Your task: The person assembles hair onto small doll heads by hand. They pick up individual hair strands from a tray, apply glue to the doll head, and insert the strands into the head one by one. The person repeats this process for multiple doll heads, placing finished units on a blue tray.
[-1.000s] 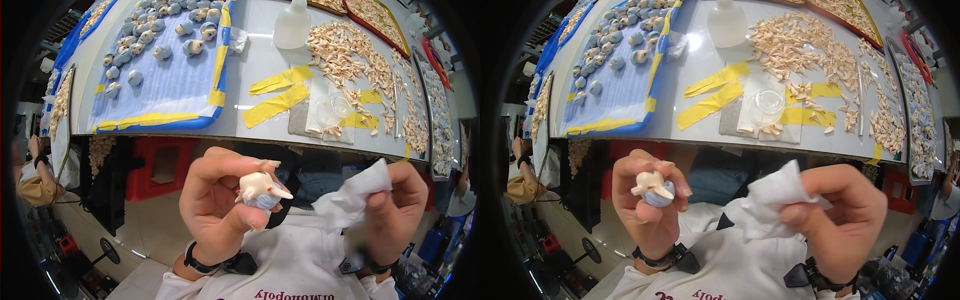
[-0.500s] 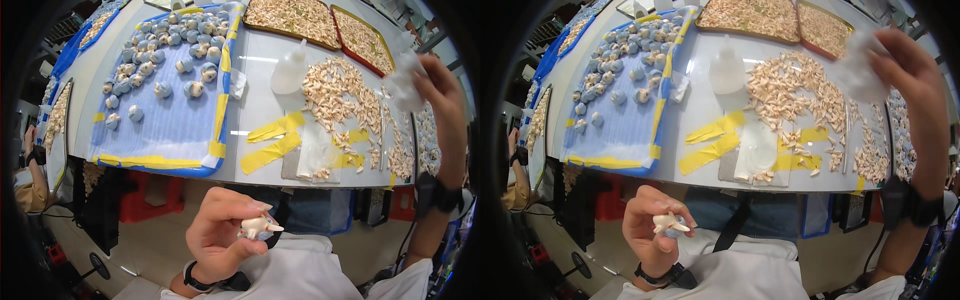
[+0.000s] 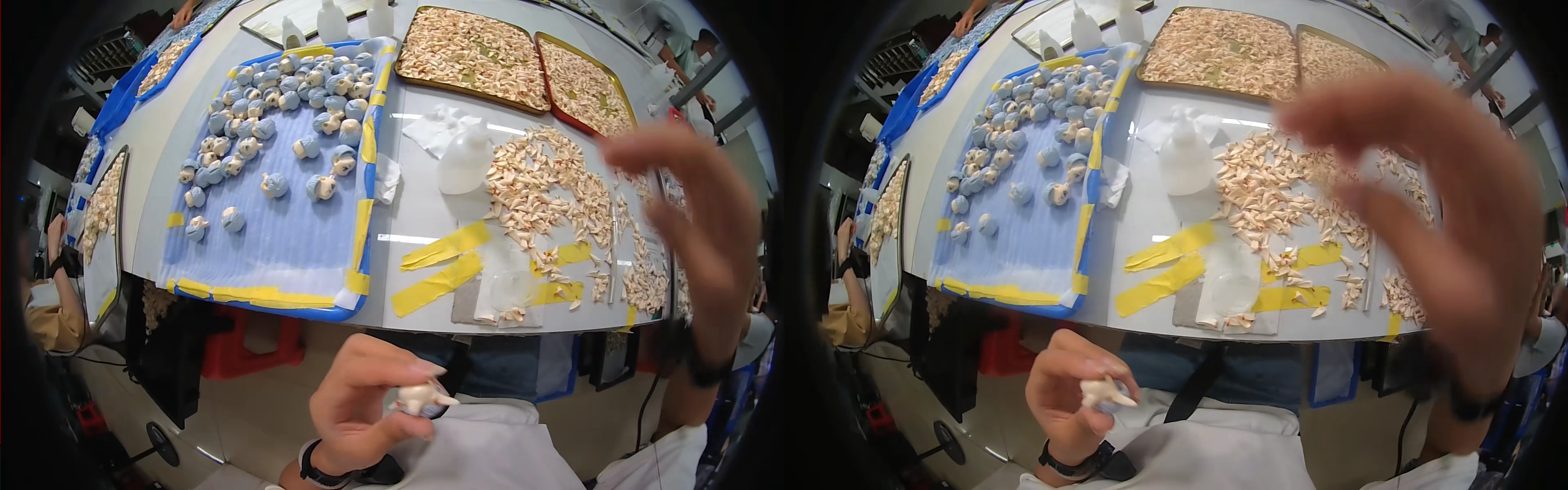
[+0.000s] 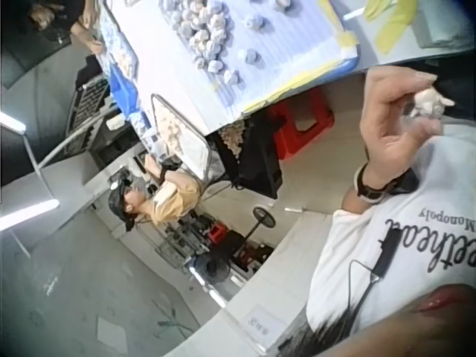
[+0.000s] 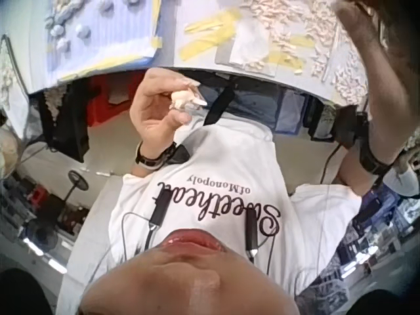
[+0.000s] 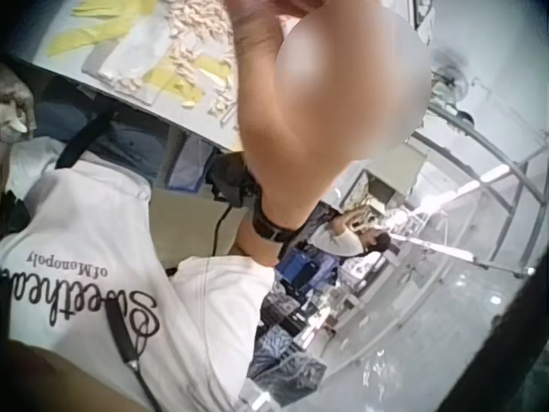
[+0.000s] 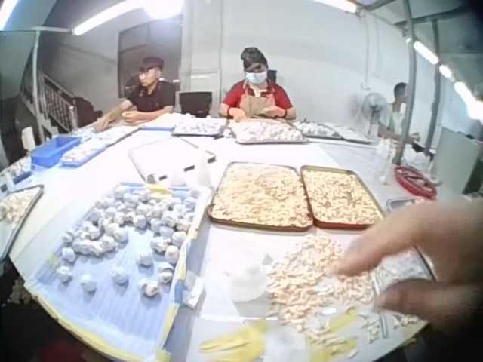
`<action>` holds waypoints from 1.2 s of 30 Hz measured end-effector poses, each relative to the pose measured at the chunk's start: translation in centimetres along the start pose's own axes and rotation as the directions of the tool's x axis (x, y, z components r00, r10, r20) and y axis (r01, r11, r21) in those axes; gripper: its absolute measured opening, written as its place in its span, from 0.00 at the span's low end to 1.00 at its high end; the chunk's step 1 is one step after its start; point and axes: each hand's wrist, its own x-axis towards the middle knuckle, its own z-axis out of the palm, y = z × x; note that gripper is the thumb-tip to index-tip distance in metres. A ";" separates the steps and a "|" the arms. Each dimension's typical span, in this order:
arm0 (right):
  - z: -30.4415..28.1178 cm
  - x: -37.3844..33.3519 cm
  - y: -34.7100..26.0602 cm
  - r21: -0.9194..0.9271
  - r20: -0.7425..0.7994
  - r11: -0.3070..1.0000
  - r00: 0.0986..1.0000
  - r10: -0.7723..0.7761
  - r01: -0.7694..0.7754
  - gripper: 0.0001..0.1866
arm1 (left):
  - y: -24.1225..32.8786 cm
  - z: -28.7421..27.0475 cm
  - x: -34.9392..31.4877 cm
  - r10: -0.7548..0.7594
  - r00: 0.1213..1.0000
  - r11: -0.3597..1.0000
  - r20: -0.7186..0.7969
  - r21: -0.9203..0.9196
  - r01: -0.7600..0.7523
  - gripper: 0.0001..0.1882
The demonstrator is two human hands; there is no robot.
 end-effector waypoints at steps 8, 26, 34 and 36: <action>9.1 -7.8 -4.4 0.083 -0.353 0.943 0.894 -0.276 0.323 0.13 | 0.3 4.7 1.0 -0.214 0.932 0.946 0.293 -0.175 0.272 0.33; -5.3 -22.8 15.5 -0.317 -0.347 0.539 0.624 0.700 -0.781 0.16 | 7.5 -8.8 6.2 0.098 0.995 0.597 0.017 0.799 -0.072 0.11; -6.5 -23.1 18.3 -0.291 -0.212 0.702 0.760 0.615 -0.649 0.21 | 11.2 -18.1 14.2 -0.124 0.992 0.425 0.011 0.904 0.043 0.15; -6.7 -20.6 16.4 -0.296 -0.285 0.665 0.728 0.623 -0.685 0.20 | 10.3 -19.0 16.2 -0.305 0.950 0.455 -0.061 0.867 0.201 0.18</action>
